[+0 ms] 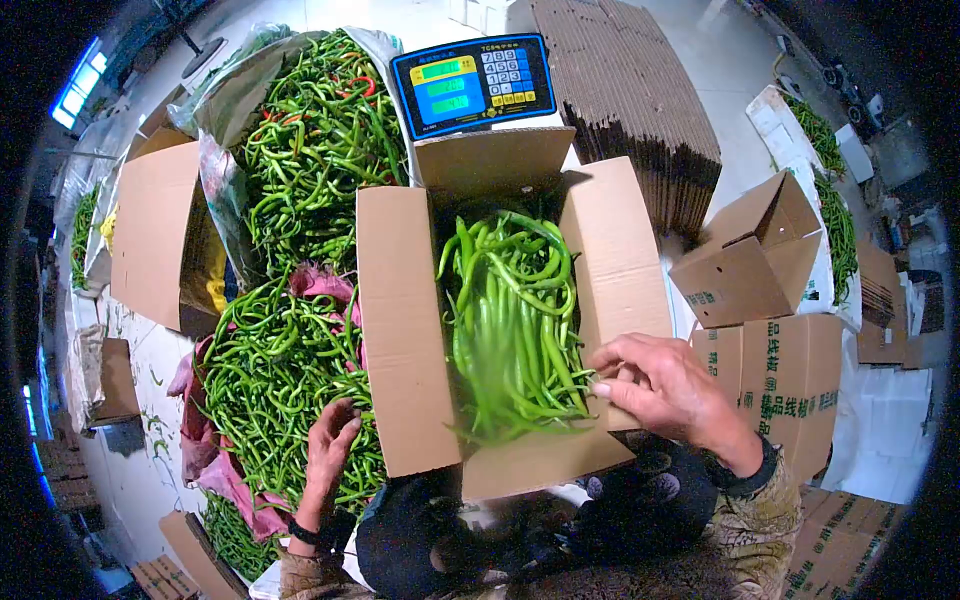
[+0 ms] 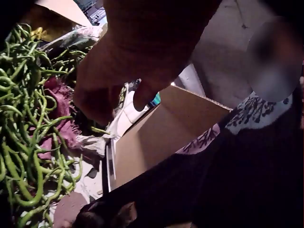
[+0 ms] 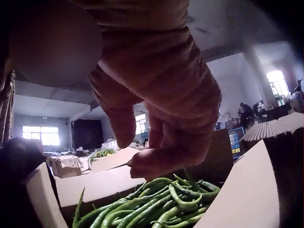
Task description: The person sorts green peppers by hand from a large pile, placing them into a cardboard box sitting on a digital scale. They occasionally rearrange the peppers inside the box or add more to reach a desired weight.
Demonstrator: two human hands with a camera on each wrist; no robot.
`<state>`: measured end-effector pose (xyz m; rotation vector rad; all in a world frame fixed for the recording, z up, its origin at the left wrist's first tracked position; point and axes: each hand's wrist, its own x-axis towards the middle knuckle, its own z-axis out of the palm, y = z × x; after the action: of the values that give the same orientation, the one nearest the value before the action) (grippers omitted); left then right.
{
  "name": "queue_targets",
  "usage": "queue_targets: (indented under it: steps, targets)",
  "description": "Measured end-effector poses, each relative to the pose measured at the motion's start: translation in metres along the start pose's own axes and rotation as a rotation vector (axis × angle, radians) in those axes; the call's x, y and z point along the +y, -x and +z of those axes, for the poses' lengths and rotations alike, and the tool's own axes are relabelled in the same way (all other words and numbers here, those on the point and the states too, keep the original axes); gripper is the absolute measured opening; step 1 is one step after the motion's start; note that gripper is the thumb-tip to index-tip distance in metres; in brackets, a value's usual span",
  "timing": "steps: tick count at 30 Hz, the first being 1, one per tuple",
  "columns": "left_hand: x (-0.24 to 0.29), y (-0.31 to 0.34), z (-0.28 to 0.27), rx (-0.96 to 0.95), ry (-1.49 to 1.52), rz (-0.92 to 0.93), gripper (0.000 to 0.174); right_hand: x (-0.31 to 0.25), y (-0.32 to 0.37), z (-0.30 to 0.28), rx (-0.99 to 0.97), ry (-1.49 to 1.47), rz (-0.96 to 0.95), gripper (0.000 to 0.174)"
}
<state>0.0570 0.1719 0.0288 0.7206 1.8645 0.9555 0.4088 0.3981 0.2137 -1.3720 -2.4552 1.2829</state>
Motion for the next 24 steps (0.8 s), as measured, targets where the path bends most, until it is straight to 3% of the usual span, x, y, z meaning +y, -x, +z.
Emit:
queue_targets:
  steps: [4, 7, 9, 11, 14, 17, 21, 24]
  targets:
    - [-0.056, 0.005, -0.013, 0.081, -0.125, 0.041, 0.039, -0.005, 0.003, 0.000, -0.060, -0.053, 0.073, 0.020]
    - [-0.066, 0.011, -0.019, 0.127, -0.248, 0.022, 0.039, -0.011, 0.007, 0.005, -0.092, -0.090, 0.099, 0.020]
    - [-0.090, 0.023, -0.025, 0.128, -0.226, -0.031, 0.038, -0.021, 0.011, 0.006, -0.099, -0.065, 0.035, 0.020]
    - [-0.085, 0.035, -0.025, 0.198, -0.325, 0.118, 0.038, -0.030, 0.015, 0.013, -0.192, -0.074, -0.062, 0.020]
    - [-0.125, 0.065, -0.035, 0.219, -0.389, 0.073, 0.037, -0.035, 0.024, 0.017, -0.188, -0.091, 0.060, 0.024]
    - [-0.115, 0.094, -0.048, 0.302, -0.431, -0.019, 0.037, -0.048, 0.036, 0.024, -0.241, -0.136, 0.140, 0.027]
    - [-0.119, 0.113, -0.077, 0.544, -0.433, 0.023, 0.028, -0.064, 0.050, 0.030, -0.317, -0.244, 0.168, 0.034]
    - [-0.117, 0.111, -0.103, 0.708, -0.376, 0.042, 0.023, -0.080, 0.061, 0.037, -0.263, -0.329, 0.207, 0.036]
